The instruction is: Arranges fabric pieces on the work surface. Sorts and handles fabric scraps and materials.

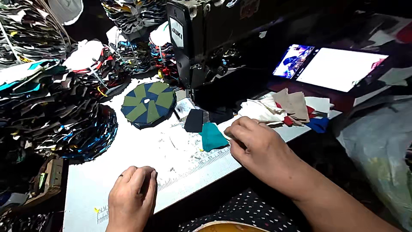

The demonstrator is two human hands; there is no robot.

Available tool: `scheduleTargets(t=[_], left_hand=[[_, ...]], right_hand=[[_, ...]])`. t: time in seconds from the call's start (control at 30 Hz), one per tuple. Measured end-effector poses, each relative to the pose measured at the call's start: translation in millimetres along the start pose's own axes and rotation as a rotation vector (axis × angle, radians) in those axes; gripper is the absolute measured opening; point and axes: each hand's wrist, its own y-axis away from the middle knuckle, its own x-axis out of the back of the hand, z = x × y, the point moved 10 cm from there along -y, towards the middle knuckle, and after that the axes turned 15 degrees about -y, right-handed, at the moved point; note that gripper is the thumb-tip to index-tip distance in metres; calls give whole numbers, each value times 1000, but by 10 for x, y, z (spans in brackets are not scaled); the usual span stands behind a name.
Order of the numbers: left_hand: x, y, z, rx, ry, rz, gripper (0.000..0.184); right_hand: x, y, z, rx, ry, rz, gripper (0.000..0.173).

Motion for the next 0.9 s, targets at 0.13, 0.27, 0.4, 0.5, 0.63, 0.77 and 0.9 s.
scheduleTargets(t=[0.13, 0.27, 0.4, 0.5, 0.63, 0.77, 0.9], left_hand=[[-9, -2, -3, 4, 3, 1, 24], [-12, 3, -9, 3, 9, 3, 24], [-10, -1, -8, 4, 1, 2, 25], [-7, -5, -4, 9, -3, -9, 26], [-5, -7, 0, 6, -4, -38, 26], [-8, -14, 8, 5, 4, -73, 25], [-21, -12, 7, -2, 9, -78, 25]], right_hand=[[44, -51, 149, -92, -81, 75, 12], [144, -98, 303, -142, -153, 174, 11], [100, -137, 311, -113, -69, 69, 13], [135, -161, 282, -128, 66, 8, 14], [138, -179, 69, -120, 163, -13, 15], [-137, -206, -295, 55, -13, -57, 26], [-550, -293, -328, 122, 12, -280, 48]])
